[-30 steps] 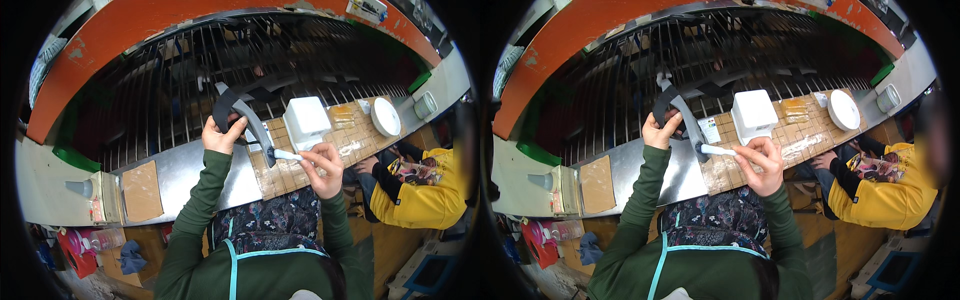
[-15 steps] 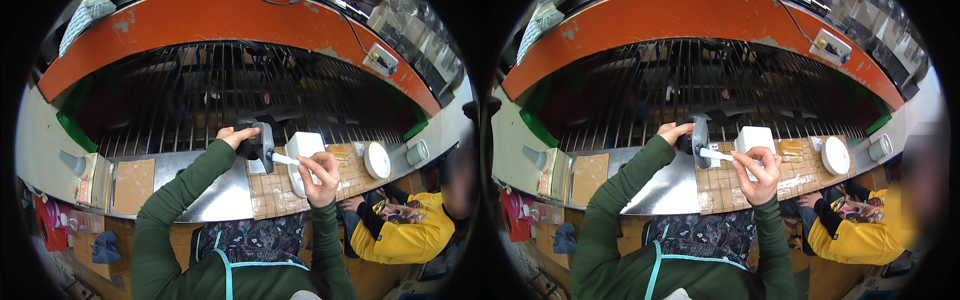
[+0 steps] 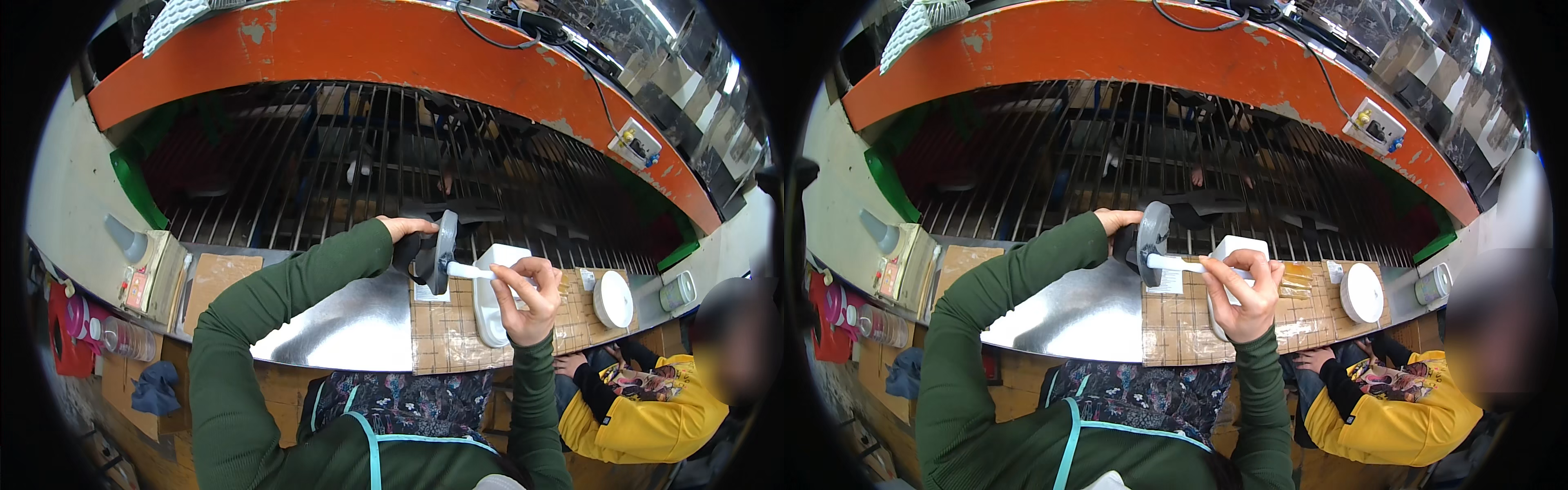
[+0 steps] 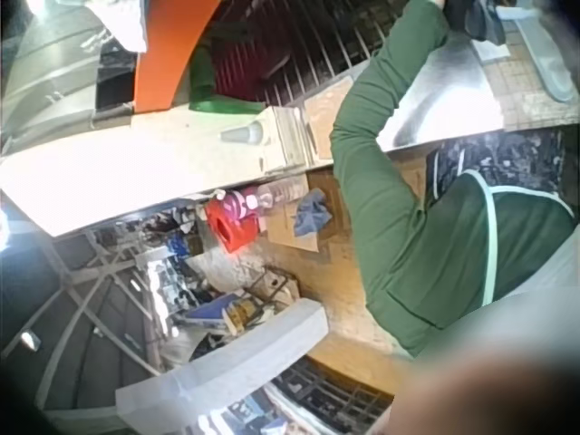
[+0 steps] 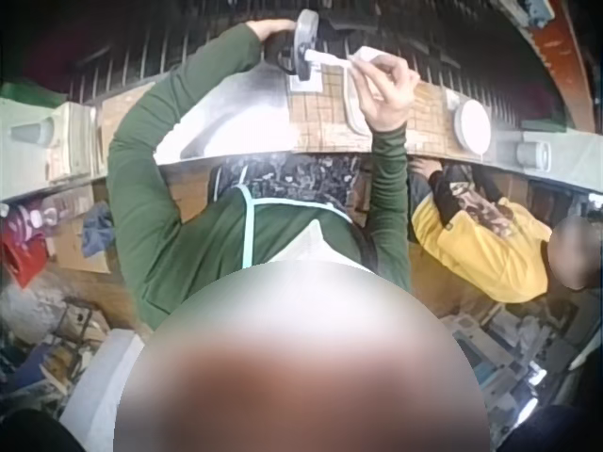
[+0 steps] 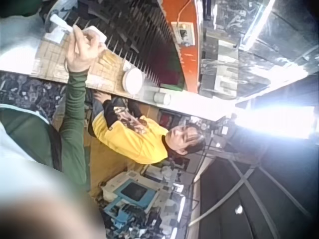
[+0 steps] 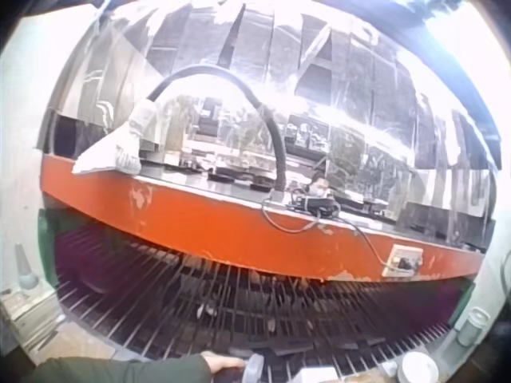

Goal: The person holds a gray plastic component and uses a small brush to apply white paint to its surface. They repeatedly dip the brush into a white paint container and continue painting different areas of the part while standing at a workbench.

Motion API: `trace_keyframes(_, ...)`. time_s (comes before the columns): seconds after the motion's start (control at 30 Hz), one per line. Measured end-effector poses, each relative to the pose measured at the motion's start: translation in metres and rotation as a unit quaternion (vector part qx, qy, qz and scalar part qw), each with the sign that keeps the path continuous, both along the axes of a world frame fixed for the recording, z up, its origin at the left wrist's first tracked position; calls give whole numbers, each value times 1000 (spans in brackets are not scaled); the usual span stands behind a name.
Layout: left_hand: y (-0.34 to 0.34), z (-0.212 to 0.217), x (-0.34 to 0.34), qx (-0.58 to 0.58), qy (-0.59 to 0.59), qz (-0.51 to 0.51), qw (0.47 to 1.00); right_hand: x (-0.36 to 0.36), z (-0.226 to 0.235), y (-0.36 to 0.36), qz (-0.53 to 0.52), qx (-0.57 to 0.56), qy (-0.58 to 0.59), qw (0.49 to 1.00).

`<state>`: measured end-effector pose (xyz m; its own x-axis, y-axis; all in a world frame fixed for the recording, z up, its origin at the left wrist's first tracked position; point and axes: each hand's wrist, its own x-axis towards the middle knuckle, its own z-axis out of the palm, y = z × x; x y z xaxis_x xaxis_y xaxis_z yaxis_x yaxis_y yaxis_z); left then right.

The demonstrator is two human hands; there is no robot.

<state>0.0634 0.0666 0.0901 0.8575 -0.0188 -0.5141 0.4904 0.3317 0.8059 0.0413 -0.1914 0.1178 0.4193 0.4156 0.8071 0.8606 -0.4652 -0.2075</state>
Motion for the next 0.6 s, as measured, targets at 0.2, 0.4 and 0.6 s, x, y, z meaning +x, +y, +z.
trace_keyframes(0.2, 6, -5, 1, -24, -9, -26, 999, 0, 3, 2, 18, -13, -22, 1000)
trace_keyframes(0.4, 13, -11, -3, -123, -15, 26, 992, 9, 1, -9, 47, -22, 42, 998)
trace_keyframes(0.6, 37, -49, -25, -326, -118, 162, 924, 29, -34, -16, 143, 240, 413, 867)
